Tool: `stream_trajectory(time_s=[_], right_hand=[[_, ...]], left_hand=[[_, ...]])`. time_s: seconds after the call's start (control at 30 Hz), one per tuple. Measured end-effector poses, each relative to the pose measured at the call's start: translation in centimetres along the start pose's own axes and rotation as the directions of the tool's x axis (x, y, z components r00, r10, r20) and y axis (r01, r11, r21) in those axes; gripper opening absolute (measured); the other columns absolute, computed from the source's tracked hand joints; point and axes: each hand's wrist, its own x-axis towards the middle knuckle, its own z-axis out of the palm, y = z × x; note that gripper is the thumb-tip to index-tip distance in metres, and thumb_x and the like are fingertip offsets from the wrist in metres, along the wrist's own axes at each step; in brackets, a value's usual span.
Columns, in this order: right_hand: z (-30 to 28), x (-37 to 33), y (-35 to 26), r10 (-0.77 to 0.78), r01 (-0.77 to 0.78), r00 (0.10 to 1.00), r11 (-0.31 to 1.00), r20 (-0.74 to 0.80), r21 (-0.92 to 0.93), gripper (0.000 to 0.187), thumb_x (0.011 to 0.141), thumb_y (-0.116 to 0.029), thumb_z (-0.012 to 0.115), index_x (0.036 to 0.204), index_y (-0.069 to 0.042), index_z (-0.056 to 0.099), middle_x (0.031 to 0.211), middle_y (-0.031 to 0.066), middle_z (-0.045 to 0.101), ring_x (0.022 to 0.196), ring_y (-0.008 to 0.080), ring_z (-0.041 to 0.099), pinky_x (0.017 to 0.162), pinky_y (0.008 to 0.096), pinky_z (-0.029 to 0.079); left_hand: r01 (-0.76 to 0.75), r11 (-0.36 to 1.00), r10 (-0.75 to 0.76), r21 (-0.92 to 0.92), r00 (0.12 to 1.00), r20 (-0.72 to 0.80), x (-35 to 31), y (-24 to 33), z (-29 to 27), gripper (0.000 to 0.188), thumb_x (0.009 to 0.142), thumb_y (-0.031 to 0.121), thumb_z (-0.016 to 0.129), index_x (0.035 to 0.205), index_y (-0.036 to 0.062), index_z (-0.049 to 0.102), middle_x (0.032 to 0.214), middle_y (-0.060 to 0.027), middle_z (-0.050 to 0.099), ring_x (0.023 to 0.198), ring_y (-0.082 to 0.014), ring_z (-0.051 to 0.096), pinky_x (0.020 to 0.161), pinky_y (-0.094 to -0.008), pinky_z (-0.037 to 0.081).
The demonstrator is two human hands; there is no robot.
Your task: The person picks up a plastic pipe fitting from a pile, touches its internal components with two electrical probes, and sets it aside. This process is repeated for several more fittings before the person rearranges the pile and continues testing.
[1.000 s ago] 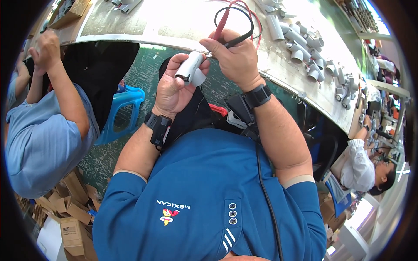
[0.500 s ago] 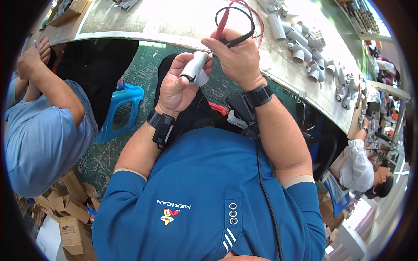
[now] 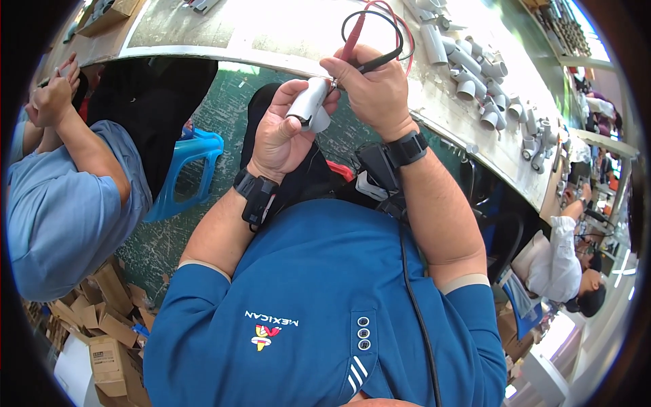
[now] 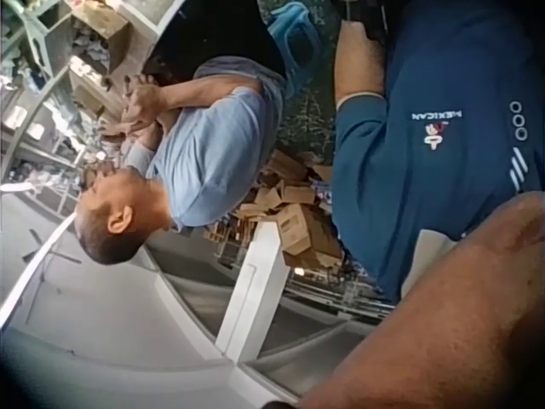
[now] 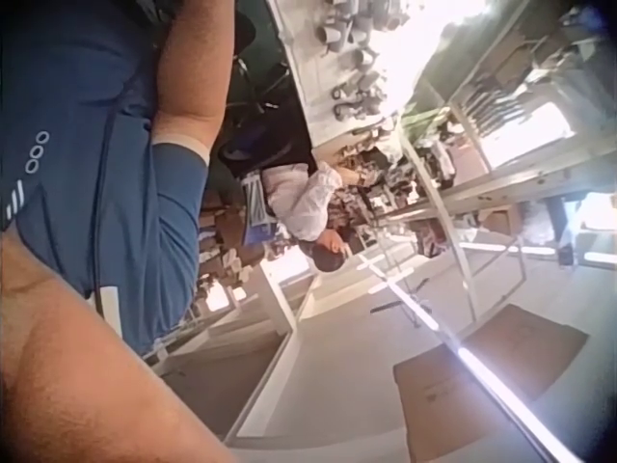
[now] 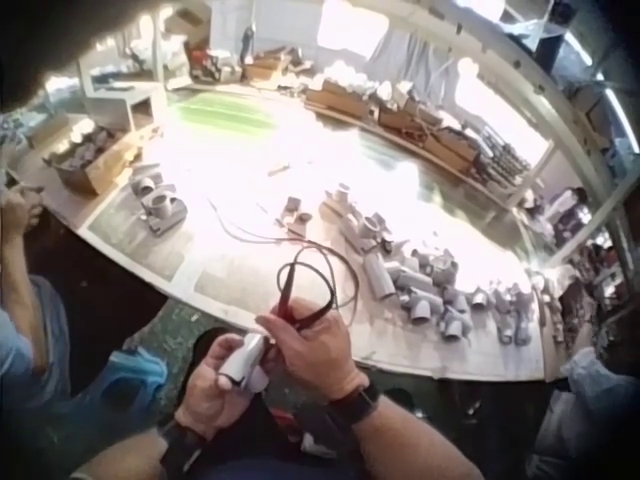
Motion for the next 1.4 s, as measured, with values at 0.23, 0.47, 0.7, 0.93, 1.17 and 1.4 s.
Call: stream_trajectory(time_s=[0.23, 0.47, 0.7, 0.93, 1.17, 1.4], right_hand=[[-0.1, 0.1, 0.1, 0.016, -0.016, 1.000, 1.000, 0.013, 0.003, 0.018, 0.095, -0.020, 0.080, 0.099, -0.002, 0.077, 0.080, 0.0037, 0.076, 0.073, 0.0086, 0.070, 0.065, 0.0246, 0.054], [0.1, 0.4, -0.2, 0.027, -0.027, 0.999, 0.999, 0.028, -0.026, 0.018, 0.096, -0.019, 0.079, 0.101, -0.002, 0.077, 0.080, 0.0040, 0.076, 0.073, 0.0087, 0.070, 0.064, 0.0246, 0.054], [-1.2, 0.4, -0.5, -0.010, 0.025, 0.993, 0.992, -0.115, 0.127, 0.018, 0.097, -0.020, 0.078, 0.101, -0.002, 0.077, 0.080, 0.0040, 0.076, 0.071, 0.0082, 0.069, 0.061, 0.0232, 0.053], [-1.7, 0.3, 0.7, -0.052, 0.060, 0.986, 0.997, -0.157, 0.045, 0.019, 0.097, -0.020, 0.079, 0.102, -0.002, 0.077, 0.081, 0.0045, 0.076, 0.069, 0.0077, 0.068, 0.060, 0.0226, 0.052], [-0.9, 0.4, 1.1, -0.021, 0.023, 0.996, 0.999, -0.088, 0.032, 0.020, 0.096, -0.022, 0.079, 0.101, -0.002, 0.077, 0.081, 0.0036, 0.076, 0.072, 0.0089, 0.069, 0.062, 0.0248, 0.054], [-1.1, -0.1, 0.9, -0.044, 0.044, 0.997, 0.999, -0.068, 0.002, 0.019, 0.095, -0.021, 0.080, 0.100, -0.002, 0.077, 0.081, 0.0033, 0.076, 0.073, 0.0094, 0.069, 0.064, 0.0251, 0.054]], left_hand=[[0.000, 1.000, 0.000, -0.004, 1.000, -0.006, 0.0, 0.0, 0.0, 0.068, 0.083, 0.020, 0.091, 0.141, 0.0099, 0.058, 0.146, -0.0203, 0.060, 0.137, -0.0358, 0.059, 0.120, -0.0455, 0.046], [-0.002, 1.000, 0.002, -0.014, 1.000, 0.002, 0.2, 0.3, 0.2, 0.067, 0.084, 0.021, 0.091, 0.141, 0.0099, 0.058, 0.146, -0.0209, 0.060, 0.137, -0.0365, 0.059, 0.120, -0.0454, 0.046], [-0.025, 0.997, 0.018, 0.079, 0.996, 0.088, 1.2, 0.6, 2.2, 0.067, 0.085, 0.018, 0.090, 0.142, 0.0108, 0.056, 0.147, -0.0200, 0.058, 0.138, -0.0358, 0.057, 0.120, -0.0440, 0.046], [-0.051, 0.975, 0.053, 0.218, 0.999, -0.002, 0.7, -0.4, 2.4, 0.067, 0.084, 0.019, 0.090, 0.141, 0.0108, 0.055, 0.144, -0.0179, 0.059, 0.138, -0.0339, 0.057, 0.121, -0.0435, 0.044], [-0.048, 0.980, 0.059, 0.192, 0.997, -0.056, 0.1, -0.6, 2.2, 0.069, 0.084, 0.020, 0.091, 0.141, 0.0109, 0.054, 0.143, -0.0170, 0.059, 0.138, -0.0328, 0.056, 0.121, -0.0432, 0.043], [-0.046, 0.983, 0.059, 0.179, 0.996, -0.072, -0.1, -0.7, 2.1, 0.068, 0.085, 0.020, 0.090, 0.142, 0.0107, 0.054, 0.144, -0.0174, 0.058, 0.138, -0.0324, 0.056, 0.121, -0.0427, 0.044]])
